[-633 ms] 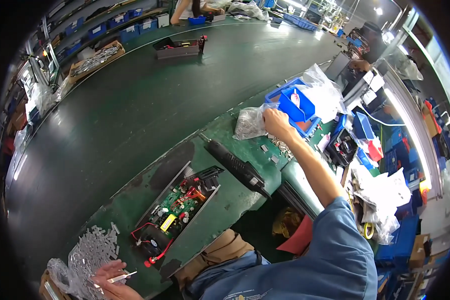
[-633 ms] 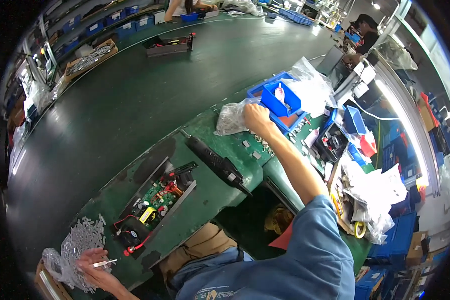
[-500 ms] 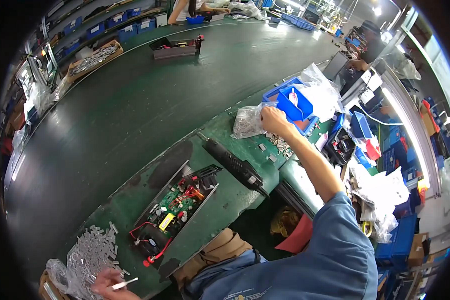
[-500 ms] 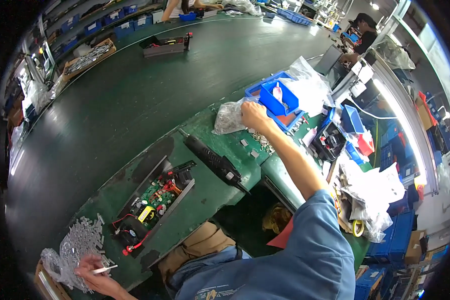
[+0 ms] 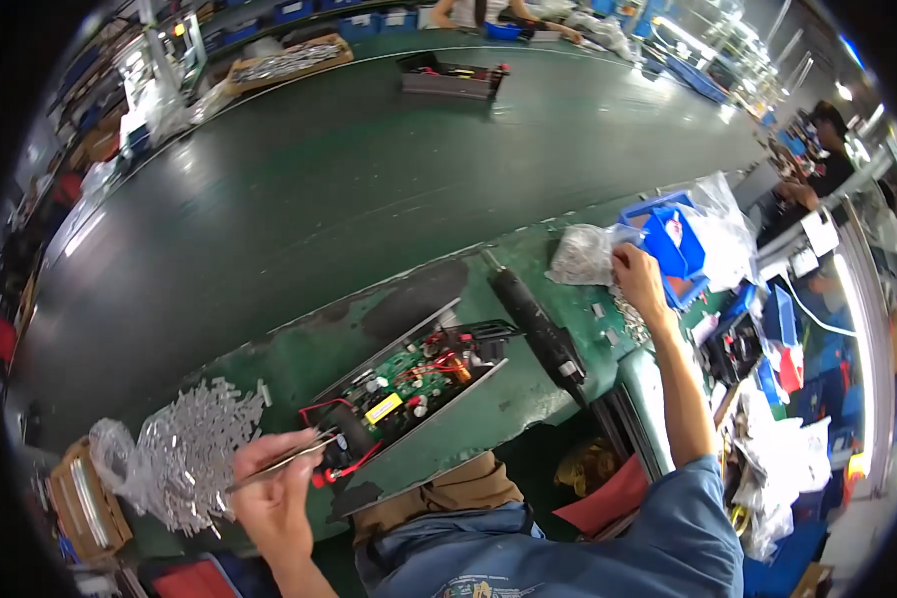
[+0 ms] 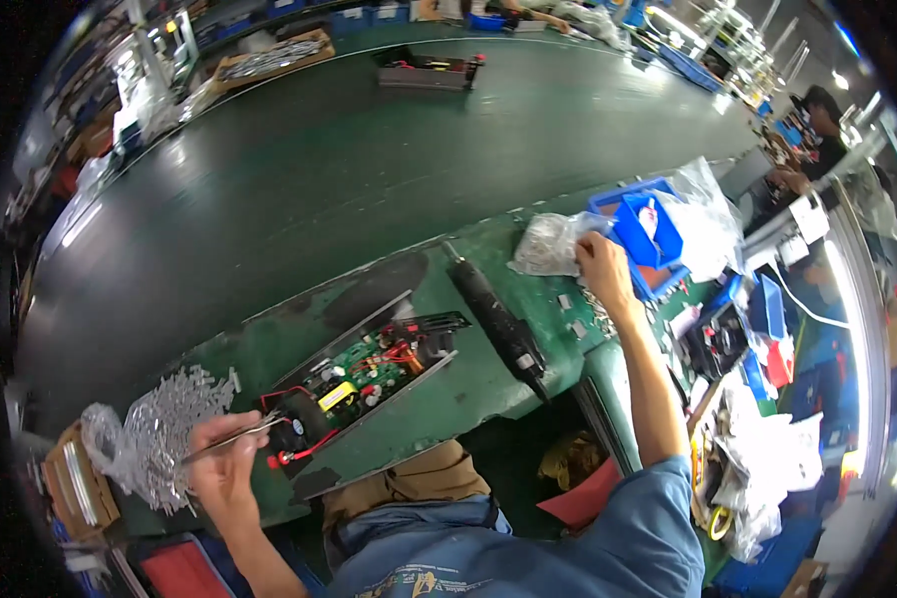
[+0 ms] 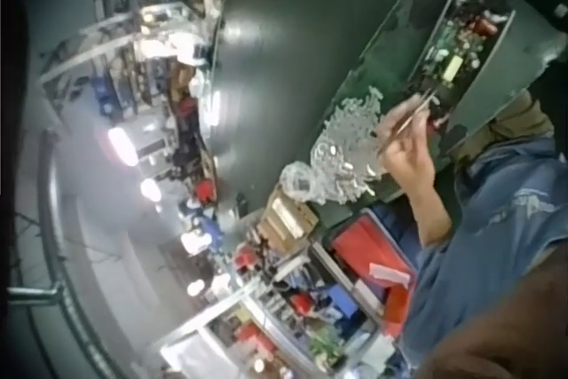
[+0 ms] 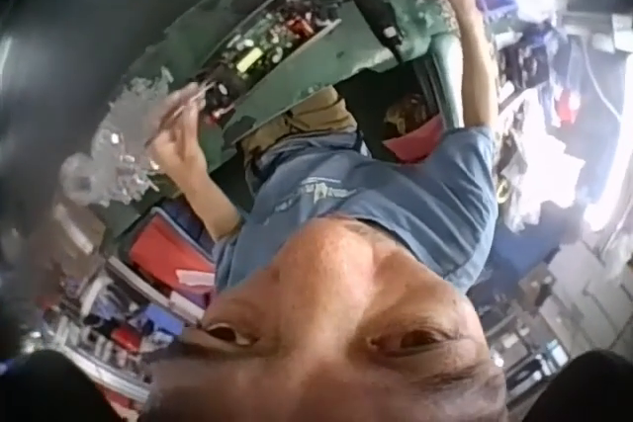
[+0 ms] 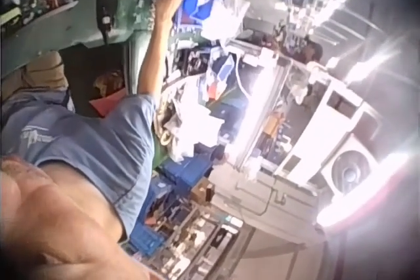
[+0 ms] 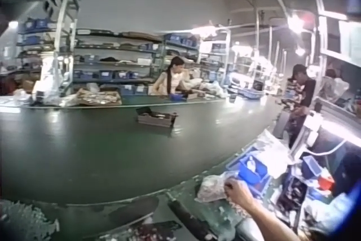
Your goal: Assembling electronic components and wiring into a metal housing using an electric screwdriver.
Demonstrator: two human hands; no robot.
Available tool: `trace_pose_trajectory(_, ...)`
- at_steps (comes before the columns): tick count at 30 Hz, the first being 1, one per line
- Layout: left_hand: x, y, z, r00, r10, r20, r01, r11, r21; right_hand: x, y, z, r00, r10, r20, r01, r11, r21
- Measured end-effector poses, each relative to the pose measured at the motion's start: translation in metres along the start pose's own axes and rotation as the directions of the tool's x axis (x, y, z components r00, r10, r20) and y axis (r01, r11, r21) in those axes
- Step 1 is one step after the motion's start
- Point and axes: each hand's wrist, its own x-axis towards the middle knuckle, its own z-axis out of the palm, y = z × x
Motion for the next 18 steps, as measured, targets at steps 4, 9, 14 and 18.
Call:
trace_pose_trajectory(4, 0.001, 0.013, 0.028, 0.995, -0.079, 0.069, 0.084, 0.994, -0.071, -0.005, 0.001, -0.005, 1.0, 0.012, 0.001, -0.012, 1.0, 0.009)
trace_pose_trajectory(9, 0.003, 0.01, 0.036, 0.994, -0.077, 0.08, 0.074, 0.997, 0.035, -0.031, -0.093, -0.037, 0.973, 0.086, -0.214, -0.074, 0.995, 0.064)
trace_pose_trajectory(14, 0.003, 0.005, 0.058, 0.98, -0.157, 0.122, 0.163, 0.986, -0.045, -0.113, -0.212, -0.036, 0.953, 0.135, 0.271, -0.287, 0.693, 0.662)
trace_pose_trajectory(18, 0.004, -0.001, 0.073, 0.968, -0.158, 0.194, 0.176, 0.981, -0.078, -0.153, -0.255, -0.007, 0.845, -0.07, 0.53, -0.436, 0.483, 0.759)
